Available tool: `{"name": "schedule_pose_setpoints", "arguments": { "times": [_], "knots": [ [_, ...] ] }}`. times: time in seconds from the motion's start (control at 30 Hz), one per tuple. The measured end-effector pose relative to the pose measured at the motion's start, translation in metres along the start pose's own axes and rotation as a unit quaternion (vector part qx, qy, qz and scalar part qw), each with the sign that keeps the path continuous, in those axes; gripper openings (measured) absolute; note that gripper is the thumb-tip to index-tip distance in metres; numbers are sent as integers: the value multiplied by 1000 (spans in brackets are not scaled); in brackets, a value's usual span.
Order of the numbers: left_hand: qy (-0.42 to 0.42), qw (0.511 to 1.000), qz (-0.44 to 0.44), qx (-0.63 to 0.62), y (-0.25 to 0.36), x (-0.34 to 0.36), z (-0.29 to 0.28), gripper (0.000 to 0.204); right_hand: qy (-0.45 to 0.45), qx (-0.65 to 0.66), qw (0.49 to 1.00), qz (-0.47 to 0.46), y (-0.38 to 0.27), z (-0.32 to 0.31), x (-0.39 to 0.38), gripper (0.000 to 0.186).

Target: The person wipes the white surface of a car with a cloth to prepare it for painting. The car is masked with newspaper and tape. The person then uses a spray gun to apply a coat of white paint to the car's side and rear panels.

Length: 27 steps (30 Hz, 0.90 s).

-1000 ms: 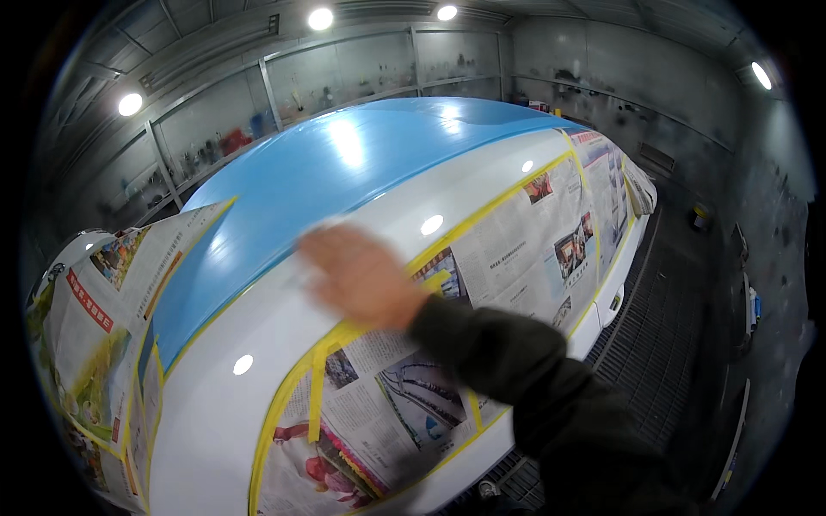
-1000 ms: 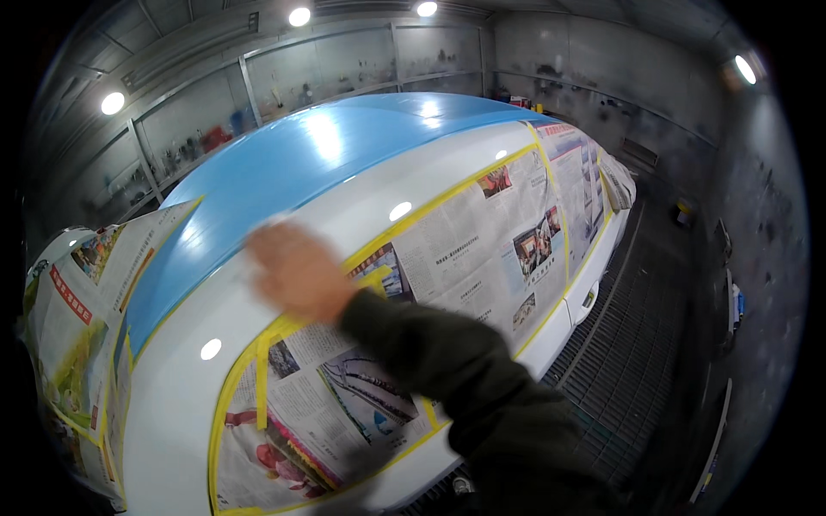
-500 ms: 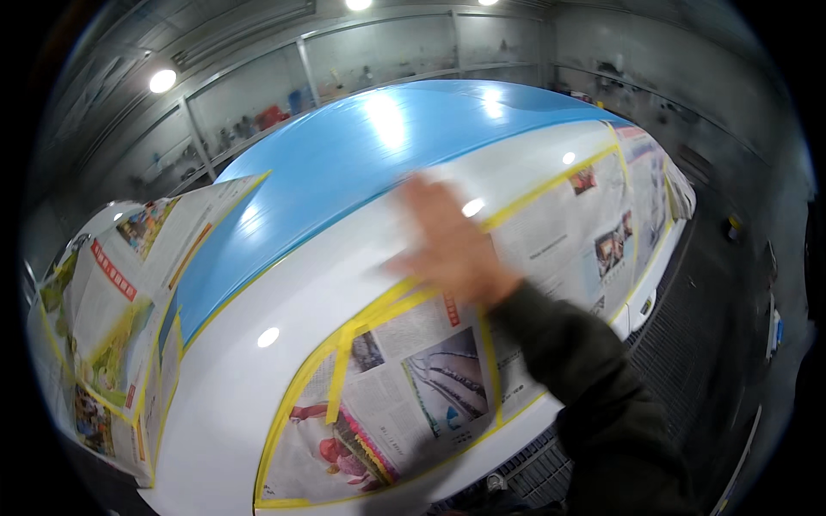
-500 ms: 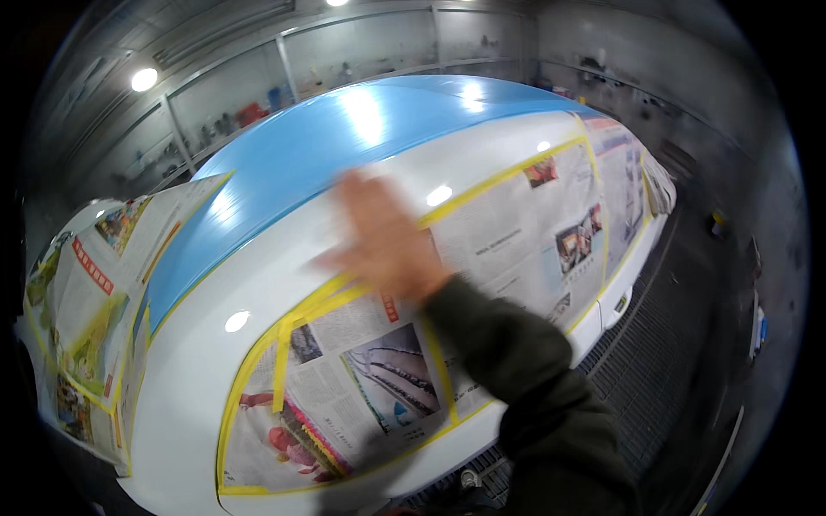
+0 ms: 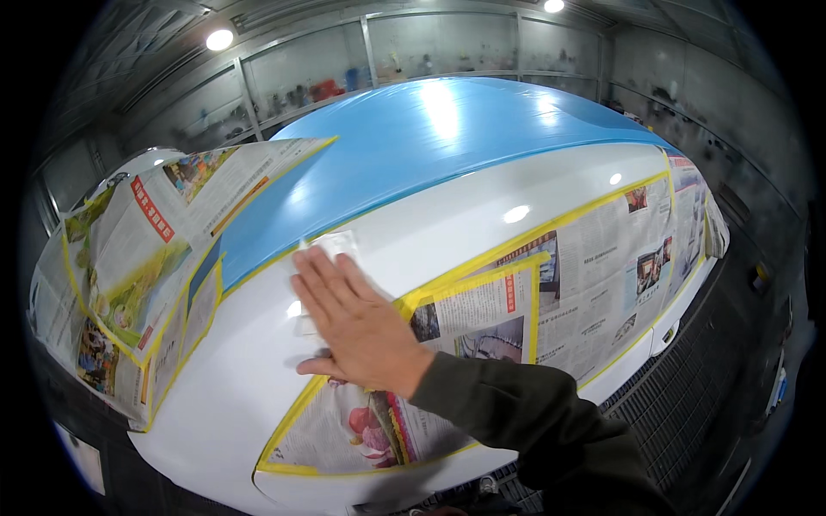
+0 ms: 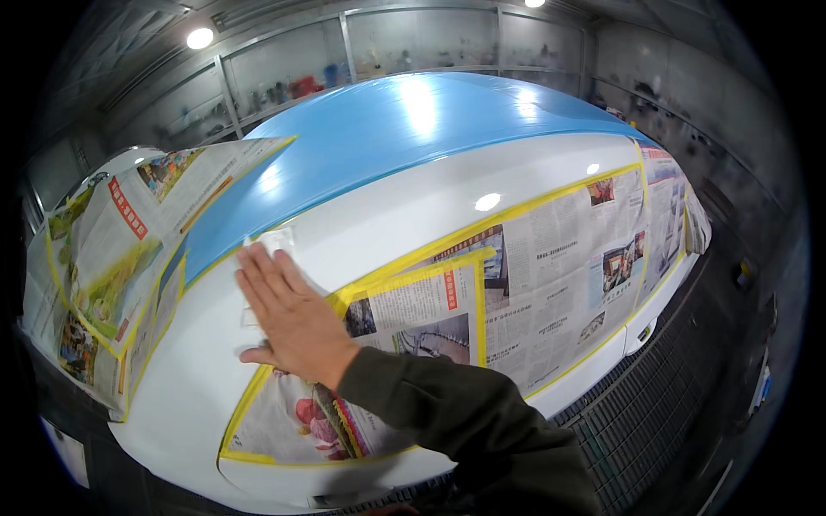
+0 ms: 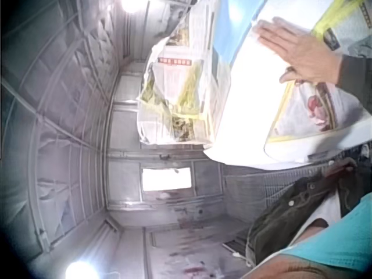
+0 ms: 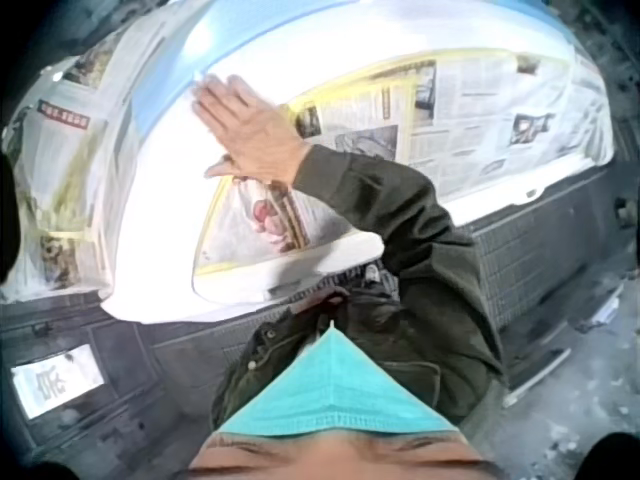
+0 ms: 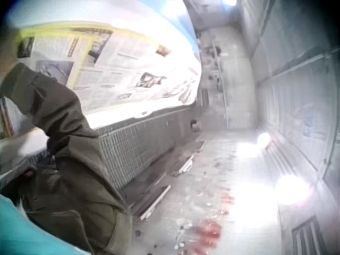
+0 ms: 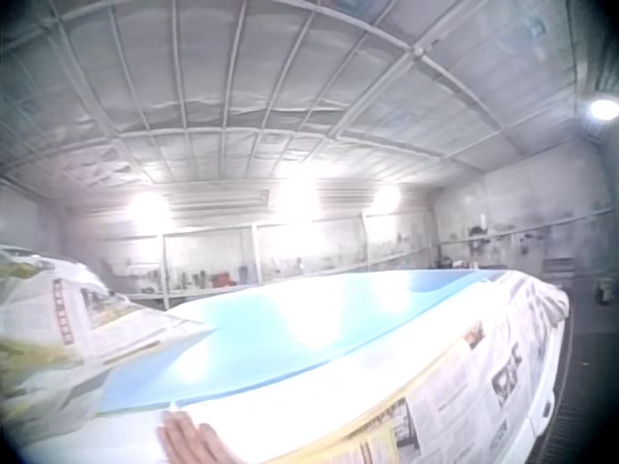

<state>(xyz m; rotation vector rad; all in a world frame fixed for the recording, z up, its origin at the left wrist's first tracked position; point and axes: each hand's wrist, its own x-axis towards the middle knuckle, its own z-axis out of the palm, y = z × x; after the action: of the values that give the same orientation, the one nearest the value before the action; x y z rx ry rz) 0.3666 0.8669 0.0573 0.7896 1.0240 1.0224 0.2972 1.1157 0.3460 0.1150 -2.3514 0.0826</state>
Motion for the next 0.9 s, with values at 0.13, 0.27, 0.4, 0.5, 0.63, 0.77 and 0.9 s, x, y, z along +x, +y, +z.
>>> {"name": "schedule_pose_setpoints", "arguments": {
  "times": [0.13, 0.27, 0.4, 0.5, 0.63, 0.77, 0.9],
  "knots": [
    [-19, 999, 31, -5, -14, -11, 3, 27, -23, -27, 999, -15, 36, -22, -14, 77],
    [0, 998, 46, -33, -29, -35, 5, 28, 25, -181, 981, 61, 119, -77, -52, 58],
    [-11, 990, 43, -137, -33, -48, 5, 30, 8, -231, 972, 49, 66, -45, -15, 60],
    [14, 977, 19, -214, -40, -76, 4, 32, -27, -158, 987, 24, -10, 15, 28, 79],
    [51, 988, 63, -131, -49, -84, 1, 32, -36, -120, 991, -40, -80, 67, 66, 84],
    [51, 984, 151, -81, -79, -80, -3, 30, -29, -97, 991, -93, -128, 118, 78, 78],
    [36, 986, 165, -6, -86, -75, -5, 29, -87, -94, 972, -196, -130, 121, 83, 57]
  ]
}}
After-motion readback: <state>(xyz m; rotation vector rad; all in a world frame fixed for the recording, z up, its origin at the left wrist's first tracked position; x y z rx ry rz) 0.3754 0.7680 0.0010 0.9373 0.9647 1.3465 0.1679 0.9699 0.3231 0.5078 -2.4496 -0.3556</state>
